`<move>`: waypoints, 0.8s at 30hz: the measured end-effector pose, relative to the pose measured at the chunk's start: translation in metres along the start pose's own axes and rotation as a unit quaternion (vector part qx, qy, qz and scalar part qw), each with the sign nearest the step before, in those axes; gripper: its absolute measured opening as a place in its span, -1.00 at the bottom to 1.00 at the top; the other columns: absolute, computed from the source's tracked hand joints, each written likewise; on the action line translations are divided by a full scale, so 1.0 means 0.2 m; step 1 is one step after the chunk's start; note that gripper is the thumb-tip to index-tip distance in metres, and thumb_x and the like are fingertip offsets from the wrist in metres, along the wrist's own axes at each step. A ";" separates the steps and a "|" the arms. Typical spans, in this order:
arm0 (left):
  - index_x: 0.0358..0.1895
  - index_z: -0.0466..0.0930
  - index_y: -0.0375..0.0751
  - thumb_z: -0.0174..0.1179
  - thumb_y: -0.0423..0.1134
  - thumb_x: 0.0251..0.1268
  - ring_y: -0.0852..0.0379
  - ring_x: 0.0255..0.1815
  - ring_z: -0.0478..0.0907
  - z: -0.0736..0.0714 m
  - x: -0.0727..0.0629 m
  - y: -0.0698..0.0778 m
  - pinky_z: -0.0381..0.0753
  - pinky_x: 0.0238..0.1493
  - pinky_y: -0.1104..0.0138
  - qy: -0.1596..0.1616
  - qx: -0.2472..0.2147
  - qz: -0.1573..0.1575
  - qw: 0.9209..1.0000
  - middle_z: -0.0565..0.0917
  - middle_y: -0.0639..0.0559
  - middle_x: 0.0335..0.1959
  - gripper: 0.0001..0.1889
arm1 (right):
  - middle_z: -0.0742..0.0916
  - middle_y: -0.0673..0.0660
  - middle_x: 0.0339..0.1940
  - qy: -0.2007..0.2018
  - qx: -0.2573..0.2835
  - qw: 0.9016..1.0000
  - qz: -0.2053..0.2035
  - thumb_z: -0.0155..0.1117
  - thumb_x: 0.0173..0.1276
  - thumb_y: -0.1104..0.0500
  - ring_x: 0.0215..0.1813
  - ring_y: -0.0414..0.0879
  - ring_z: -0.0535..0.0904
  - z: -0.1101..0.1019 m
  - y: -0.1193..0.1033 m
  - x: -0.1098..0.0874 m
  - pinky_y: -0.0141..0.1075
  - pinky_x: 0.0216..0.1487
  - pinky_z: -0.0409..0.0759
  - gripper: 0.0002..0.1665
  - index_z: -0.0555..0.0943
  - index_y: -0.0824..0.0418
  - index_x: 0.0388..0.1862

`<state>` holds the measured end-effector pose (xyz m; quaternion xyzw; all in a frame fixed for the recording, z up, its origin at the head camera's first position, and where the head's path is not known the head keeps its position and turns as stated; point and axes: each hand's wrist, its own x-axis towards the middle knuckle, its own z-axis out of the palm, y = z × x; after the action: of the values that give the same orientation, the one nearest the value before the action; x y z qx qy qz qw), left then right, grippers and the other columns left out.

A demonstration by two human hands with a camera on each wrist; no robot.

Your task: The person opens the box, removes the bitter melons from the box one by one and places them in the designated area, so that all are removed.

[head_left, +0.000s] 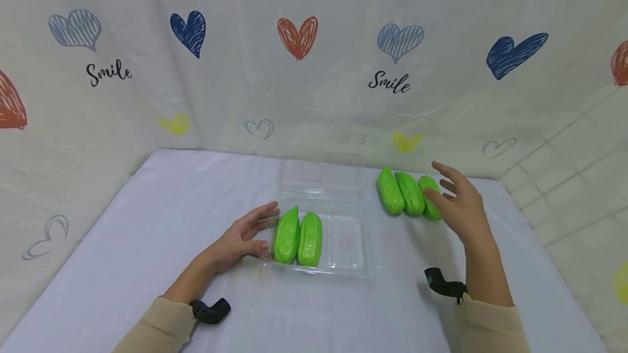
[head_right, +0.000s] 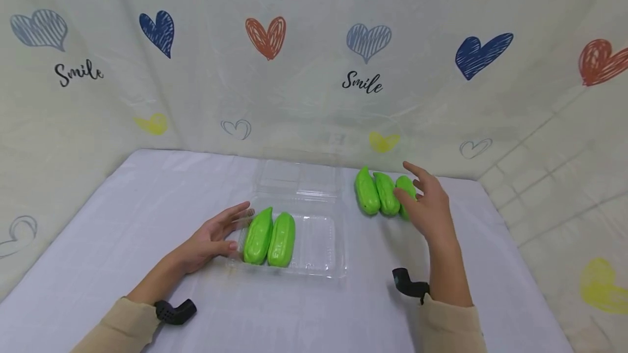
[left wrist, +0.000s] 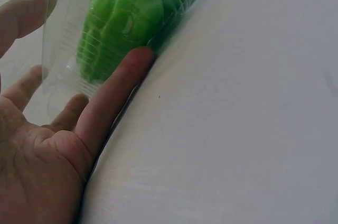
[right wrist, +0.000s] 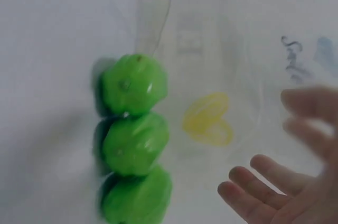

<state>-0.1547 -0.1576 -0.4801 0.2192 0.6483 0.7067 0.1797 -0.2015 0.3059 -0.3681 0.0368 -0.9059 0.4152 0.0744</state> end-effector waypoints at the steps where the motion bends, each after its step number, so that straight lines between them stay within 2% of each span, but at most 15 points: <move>1: 0.62 -0.07 -0.14 0.26 -0.45 0.24 -0.30 0.60 -0.06 0.00 0.00 0.00 0.64 0.08 0.18 0.000 0.000 0.001 1.000 -0.01 -0.22 0.61 -0.07 | 0.28 0.10 0.59 0.001 0.010 1.000 -0.005 0.20 0.47 -0.04 0.49 0.28 0.30 0.00 -0.03 -0.01 0.22 0.32 0.38 -0.25 0.22 -0.12 0.58; 4: 0.62 -0.08 -0.14 0.25 -0.45 0.25 -0.30 0.60 -0.06 0.00 0.00 0.00 0.63 0.08 0.18 -0.001 0.000 0.002 1.000 -0.02 -0.23 0.61 -0.07 | 0.33 0.04 0.57 0.002 0.032 0.999 -0.024 0.23 0.46 0.00 0.48 0.20 0.35 0.03 -0.10 -0.03 0.11 0.31 0.44 -0.27 0.25 -0.15 0.56; 8: 0.61 -0.07 -0.14 0.25 -0.45 0.24 -0.30 0.60 -0.06 0.00 0.00 0.00 0.62 0.10 0.20 0.000 0.001 0.003 1.000 -0.02 -0.24 0.61 -0.07 | 0.39 -0.02 0.53 0.001 0.042 0.998 -0.053 0.26 0.45 0.05 0.44 0.12 0.41 0.07 -0.17 -0.05 -0.27 0.23 0.55 -0.28 0.28 -0.17 0.54; 10: 0.61 -0.07 -0.14 0.26 -0.45 0.24 -0.30 0.60 -0.06 0.00 0.00 0.00 0.61 0.11 0.21 0.001 0.003 0.003 1.000 -0.02 -0.24 0.61 -0.07 | 0.42 -0.05 0.51 -0.003 0.050 0.997 -0.064 0.27 0.44 0.07 0.42 0.07 0.44 0.10 -0.20 -0.05 -0.45 0.16 0.54 -0.29 0.31 -0.17 0.52; 12: 0.61 -0.07 -0.14 0.26 -0.45 0.23 -0.29 0.60 -0.06 0.00 0.00 0.00 0.61 0.11 0.21 0.002 0.002 0.002 1.000 -0.01 -0.24 0.61 -0.07 | 0.43 -0.09 0.49 -0.011 0.058 0.996 -0.072 0.28 0.44 0.09 0.42 0.02 0.45 0.12 -0.22 -0.06 -0.54 0.12 0.50 -0.31 0.33 -0.17 0.50; 15: 0.62 -0.07 -0.15 0.26 -0.45 0.24 -0.29 0.60 -0.06 0.00 0.00 0.00 0.62 0.10 0.20 0.003 0.000 0.002 1.000 -0.02 -0.23 0.61 -0.07 | 0.44 -0.11 0.48 -0.025 0.077 0.993 -0.082 0.29 0.43 0.14 0.42 0.02 0.45 0.16 -0.25 -0.06 -0.55 0.11 0.50 -0.32 0.36 -0.15 0.48; 19: 0.62 -0.08 -0.15 0.26 -0.45 0.24 -0.29 0.60 -0.06 0.00 0.00 0.00 0.62 0.10 0.20 0.002 -0.003 0.002 1.000 -0.02 -0.23 0.62 -0.07 | 0.45 0.01 0.47 -0.044 0.105 0.988 -0.100 0.29 0.42 0.19 0.41 0.12 0.44 0.21 -0.27 -0.07 -0.54 0.10 0.51 -0.27 0.31 -0.10 0.51; 24: 0.62 -0.08 -0.15 0.26 -0.45 0.24 -0.30 0.60 -0.06 0.00 0.00 0.00 0.62 0.11 0.19 0.000 -0.004 0.002 1.000 -0.02 -0.23 0.62 -0.07 | 0.43 0.06 0.46 -0.076 0.129 0.984 -0.101 0.29 0.42 0.18 0.42 0.14 0.43 0.28 -0.28 -0.08 -0.46 0.15 0.53 -0.21 0.23 -0.16 0.55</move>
<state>-0.1551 -0.1581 -0.4809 0.2199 0.6452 0.7094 0.1793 -0.1834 0.2273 -0.3643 0.1692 -0.8395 0.5146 0.0416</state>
